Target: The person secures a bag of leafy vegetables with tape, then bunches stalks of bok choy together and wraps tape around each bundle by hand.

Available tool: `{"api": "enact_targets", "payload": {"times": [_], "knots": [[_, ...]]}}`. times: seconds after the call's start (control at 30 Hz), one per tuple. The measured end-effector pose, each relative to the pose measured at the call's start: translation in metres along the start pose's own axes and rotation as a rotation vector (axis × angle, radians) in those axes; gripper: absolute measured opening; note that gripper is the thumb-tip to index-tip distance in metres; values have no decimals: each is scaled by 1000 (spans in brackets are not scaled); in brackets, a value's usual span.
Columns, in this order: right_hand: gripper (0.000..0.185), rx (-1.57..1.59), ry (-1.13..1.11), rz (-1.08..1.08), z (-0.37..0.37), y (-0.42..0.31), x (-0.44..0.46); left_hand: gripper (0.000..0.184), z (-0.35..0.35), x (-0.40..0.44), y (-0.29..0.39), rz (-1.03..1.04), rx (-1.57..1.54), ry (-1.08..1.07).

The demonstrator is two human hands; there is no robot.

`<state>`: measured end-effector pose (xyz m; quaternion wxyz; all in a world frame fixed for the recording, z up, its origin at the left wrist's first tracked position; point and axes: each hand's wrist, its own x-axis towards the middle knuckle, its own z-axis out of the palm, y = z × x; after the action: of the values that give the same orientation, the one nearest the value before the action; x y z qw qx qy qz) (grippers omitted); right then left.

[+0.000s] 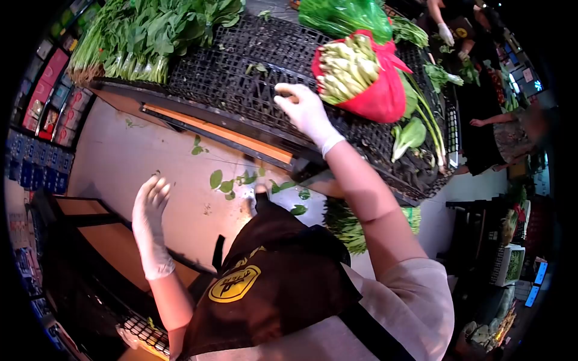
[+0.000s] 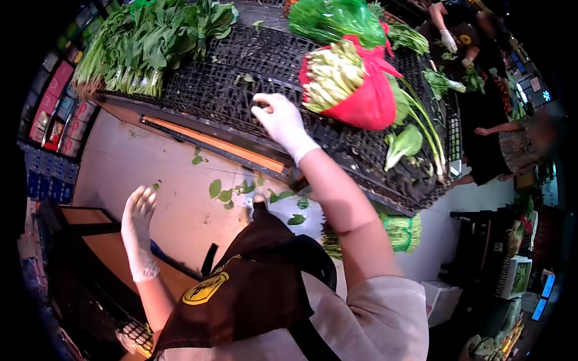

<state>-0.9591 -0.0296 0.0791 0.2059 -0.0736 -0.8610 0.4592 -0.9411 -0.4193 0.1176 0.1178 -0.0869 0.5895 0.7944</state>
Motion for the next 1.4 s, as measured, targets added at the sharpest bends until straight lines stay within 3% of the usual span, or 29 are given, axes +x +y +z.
{"api": "enact_targets", "payload": {"times": [0.1, 0.23, 0.43, 0.57, 0.73, 0.93, 1.03, 1.07, 1.1, 1.13, 1.17, 1.23, 1.33, 1.4], "knots": [[32, -289, 38, -66, 28, 27, 62, 33, 44, 48, -3, 41, 88, -94], [23, -300, 122, -133, 80, 66, 126, 31, 59, 103, 4, -47, 200, -139], [37, -465, 57, 258, 104, 55, 158, 38, 34, 174, 0, -147, 143, -83], [34, -511, 103, 272, 117, 61, 164, 39, 46, 231, 3, -196, 58, -197], [21, -432, 240, 274, 124, 69, 153, 41, 69, 288, 30, -198, 65, -461], [10, -379, 463, 191, 135, 86, 138, 38, 73, 336, 38, -264, 92, -583], [10, -93, 512, 326, 137, 97, 134, 40, 85, 356, 42, -296, 151, -676], [9, 122, 655, 301, 155, 149, 132, 41, 93, 360, 46, -308, 157, -704], [9, -28, 568, 343, 133, 113, 127, 41, 98, 363, 46, -338, 178, -731], [11, 50, 468, 331, 117, 95, 123, 41, 104, 371, 42, -379, 193, -768], [17, 431, 507, 342, 119, 80, 106, 40, 105, 375, 36, -387, 240, -784], [21, 727, 516, 305, 97, 52, 81, 39, 128, 368, 31, -390, 234, -911], [24, 520, 513, 500, 61, -14, 23, 43, 155, 361, 19, -446, 304, -1109], [24, 563, 646, 646, 50, -56, -31, 43, 164, 349, 10, -497, 338, -1186]]}}
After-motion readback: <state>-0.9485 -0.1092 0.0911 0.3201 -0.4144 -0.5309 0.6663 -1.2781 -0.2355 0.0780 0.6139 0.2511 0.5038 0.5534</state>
